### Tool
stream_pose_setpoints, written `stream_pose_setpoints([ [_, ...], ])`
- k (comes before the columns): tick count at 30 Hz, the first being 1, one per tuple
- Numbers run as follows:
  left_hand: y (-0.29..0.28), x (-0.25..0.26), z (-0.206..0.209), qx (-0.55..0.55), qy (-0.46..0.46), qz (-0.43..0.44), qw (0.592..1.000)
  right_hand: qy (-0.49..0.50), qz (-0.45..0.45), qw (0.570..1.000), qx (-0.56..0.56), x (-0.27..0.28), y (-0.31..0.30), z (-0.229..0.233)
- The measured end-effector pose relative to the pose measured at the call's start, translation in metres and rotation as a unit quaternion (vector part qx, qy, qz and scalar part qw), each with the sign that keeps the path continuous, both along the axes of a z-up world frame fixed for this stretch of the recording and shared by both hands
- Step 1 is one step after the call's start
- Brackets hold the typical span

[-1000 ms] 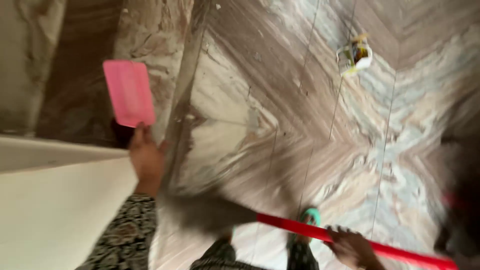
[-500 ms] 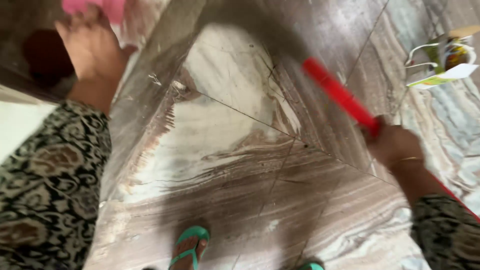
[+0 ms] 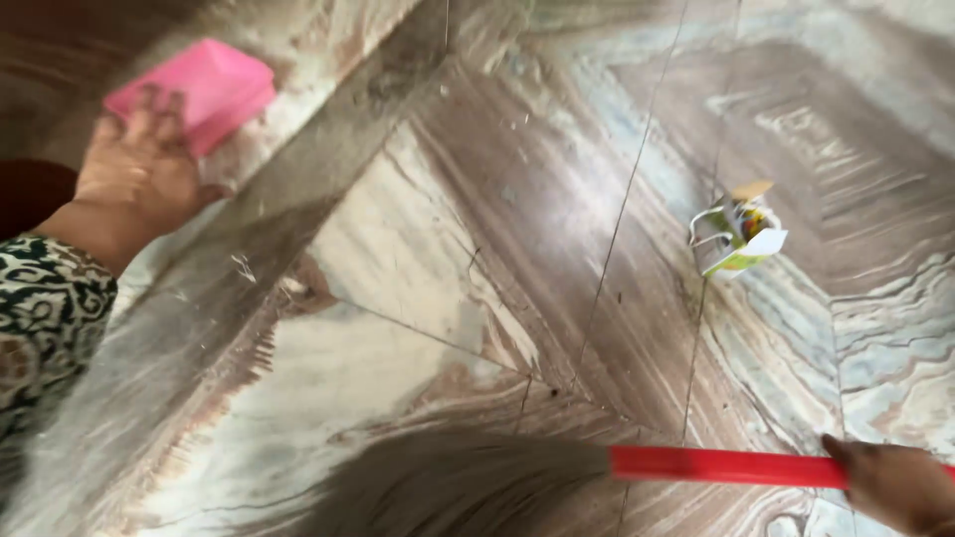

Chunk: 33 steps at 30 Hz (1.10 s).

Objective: Sweeping the floor across multiple rooms and a balcony using a broom.

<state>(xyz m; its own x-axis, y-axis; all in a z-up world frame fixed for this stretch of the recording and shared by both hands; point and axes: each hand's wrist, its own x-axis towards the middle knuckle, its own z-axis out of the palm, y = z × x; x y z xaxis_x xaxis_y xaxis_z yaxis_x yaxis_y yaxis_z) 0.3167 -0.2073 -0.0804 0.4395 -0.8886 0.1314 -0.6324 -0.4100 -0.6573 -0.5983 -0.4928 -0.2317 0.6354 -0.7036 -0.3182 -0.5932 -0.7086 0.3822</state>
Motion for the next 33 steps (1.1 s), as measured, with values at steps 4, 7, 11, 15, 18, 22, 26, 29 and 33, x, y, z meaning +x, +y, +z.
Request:
stream_pose_setpoints([
  [4,0.007,-0.058,0.059,0.020,-0.049,-0.107,0.993,0.199,-0.135,0.970,-0.024,0.002,-0.009,0.021],
  [7,0.015,-0.122,0.099,0.073,-0.048,-0.148,0.985,0.066,-0.302,0.951,-0.021,0.073,-0.021,0.031],
  [11,0.017,-0.159,0.077,-0.009,0.033,-0.241,0.970,-0.100,-0.318,0.942,-0.040,0.173,0.011,0.083],
  [15,0.011,-0.169,0.057,-0.013,0.069,-0.263,0.962,-0.135,-0.274,0.952,-0.025,0.191,0.050,0.096],
  [18,0.004,-0.157,0.052,-0.034,0.085,-0.229,0.969,-0.163,-0.062,0.985,0.007,0.178,0.056,0.049],
  [22,-0.021,-0.120,0.013,-0.060,0.044,-0.197,0.978,-0.120,0.057,0.991,0.031,0.231,0.054,0.043],
  [26,-0.023,-0.096,0.000,-0.059,0.014,-0.197,0.978,0.000,0.004,0.999,0.035,0.303,0.032,0.057],
  [29,-0.019,-0.098,0.005,-0.081,0.041,-0.206,0.974,-0.047,-0.125,0.991,0.027,0.340,0.011,0.065],
  [33,-0.011,-0.093,-0.007,-0.039,0.007,-0.191,0.981,-0.144,-0.247,0.958,-0.008,0.390,-0.001,0.095],
])
